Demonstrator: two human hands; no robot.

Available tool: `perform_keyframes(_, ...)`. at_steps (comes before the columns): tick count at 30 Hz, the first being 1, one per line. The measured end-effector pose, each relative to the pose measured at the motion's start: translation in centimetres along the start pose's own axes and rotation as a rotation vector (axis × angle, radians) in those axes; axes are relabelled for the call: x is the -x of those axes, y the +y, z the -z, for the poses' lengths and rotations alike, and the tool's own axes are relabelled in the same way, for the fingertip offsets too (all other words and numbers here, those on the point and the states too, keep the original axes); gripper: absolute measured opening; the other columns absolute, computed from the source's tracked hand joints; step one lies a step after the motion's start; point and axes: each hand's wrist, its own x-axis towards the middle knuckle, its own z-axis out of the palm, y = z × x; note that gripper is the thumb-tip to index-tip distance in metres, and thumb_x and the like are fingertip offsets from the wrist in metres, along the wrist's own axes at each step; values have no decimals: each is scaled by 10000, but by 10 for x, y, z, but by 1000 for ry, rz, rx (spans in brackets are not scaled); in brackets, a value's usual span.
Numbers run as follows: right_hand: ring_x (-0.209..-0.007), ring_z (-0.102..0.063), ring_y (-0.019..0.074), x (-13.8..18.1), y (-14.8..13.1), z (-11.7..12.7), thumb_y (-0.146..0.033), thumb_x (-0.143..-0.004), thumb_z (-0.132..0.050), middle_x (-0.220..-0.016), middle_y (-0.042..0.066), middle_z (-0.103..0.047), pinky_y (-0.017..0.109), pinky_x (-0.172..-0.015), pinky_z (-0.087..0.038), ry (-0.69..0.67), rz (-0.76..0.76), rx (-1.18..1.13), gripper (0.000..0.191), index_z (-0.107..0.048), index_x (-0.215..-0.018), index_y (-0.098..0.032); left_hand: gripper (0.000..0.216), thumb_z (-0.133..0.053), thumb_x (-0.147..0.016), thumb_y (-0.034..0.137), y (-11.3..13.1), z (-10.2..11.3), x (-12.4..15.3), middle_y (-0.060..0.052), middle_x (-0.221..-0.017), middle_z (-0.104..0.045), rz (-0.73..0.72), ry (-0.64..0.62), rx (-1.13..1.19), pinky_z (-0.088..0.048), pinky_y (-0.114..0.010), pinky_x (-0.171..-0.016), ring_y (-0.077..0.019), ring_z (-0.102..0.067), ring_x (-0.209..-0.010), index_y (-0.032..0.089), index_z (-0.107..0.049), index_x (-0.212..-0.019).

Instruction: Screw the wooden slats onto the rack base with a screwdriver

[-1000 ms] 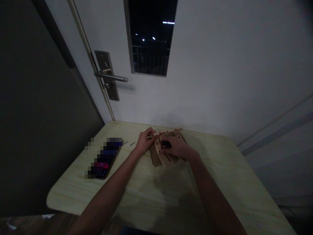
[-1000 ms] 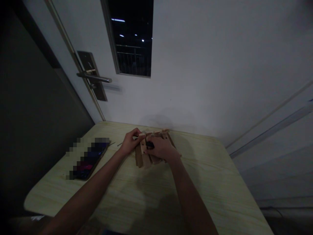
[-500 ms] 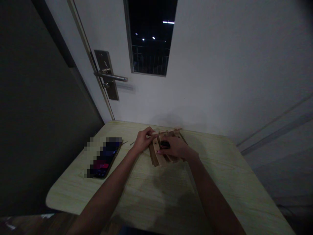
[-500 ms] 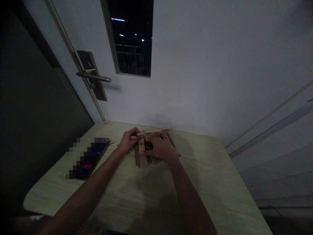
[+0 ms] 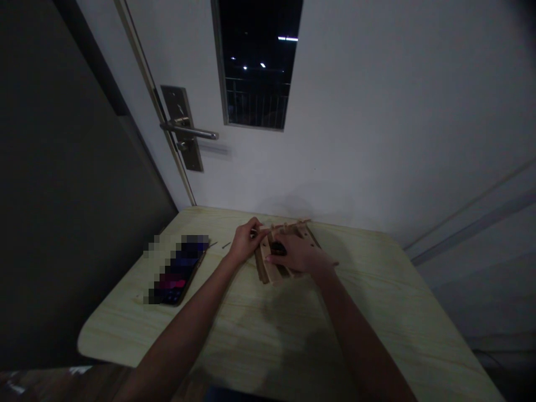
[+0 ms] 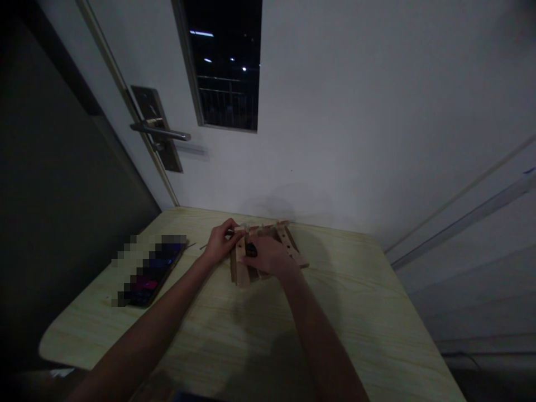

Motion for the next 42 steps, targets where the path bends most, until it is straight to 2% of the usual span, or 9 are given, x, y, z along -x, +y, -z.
perform_keyframes(9,-1126,-577,259,-21,-9,-5,-325,-825,-612,-1194,158,-628,356,-951,-434,25,-11,32,390,-585,-1155,-121,227,-597,-810,386,-8,-4,-14,27,-721,-570,1,25,55,-492,-211,-631,-102,-569,-652,180,-503,-800)
perform_keyframes(17,-1119,-580,249,-25,-12,-1,-317,-817,-623,-1173,153,-638,342,-938,-444,7,-56,6,371,-598,-1131,-120,223,-583,-825,393,-11,-6,-14,19,-726,-584,-6,49,31,-483,-219,-638,-111,-579,-664,187,-498,-823)
perform_keyframes(23,-1072,-594,234,-24,-10,-1,-232,-806,-608,-1128,148,-650,331,-917,-446,21,-15,23,266,-614,-1047,-119,233,-585,-823,397,-12,-6,-14,18,-733,-590,-10,54,44,-480,-213,-637,-111,-586,-672,183,-494,-800)
perform_keyframes(30,-1025,-605,227,-24,-7,-3,-269,-790,-644,-1105,121,-663,343,-898,-448,35,4,-14,291,-617,-1054,-148,220,-596,-814,387,-9,-2,-14,19,-726,-584,-6,37,67,-489,-218,-658,-117,-588,-688,178,-526,-813)
perform_keyframes(37,-1000,-611,214,-24,-6,-4,-248,-794,-646,-1032,100,-677,334,-901,-443,47,56,15,185,-644,-958,-163,215,-596,-811,374,-8,-3,-13,25,-705,-571,-20,51,58,-487,-213,-652,-106,-567,-660,175,-521,-783)
perform_keyframes(42,-1036,-593,225,-23,-7,-3,-247,-788,-655,-1089,126,-658,351,-912,-433,68,48,11,266,-631,-1031,-141,208,-588,-821,372,-8,-4,-12,22,-705,-572,-24,55,12,-474,-213,-641,-108,-566,-659,182,-506,-797)
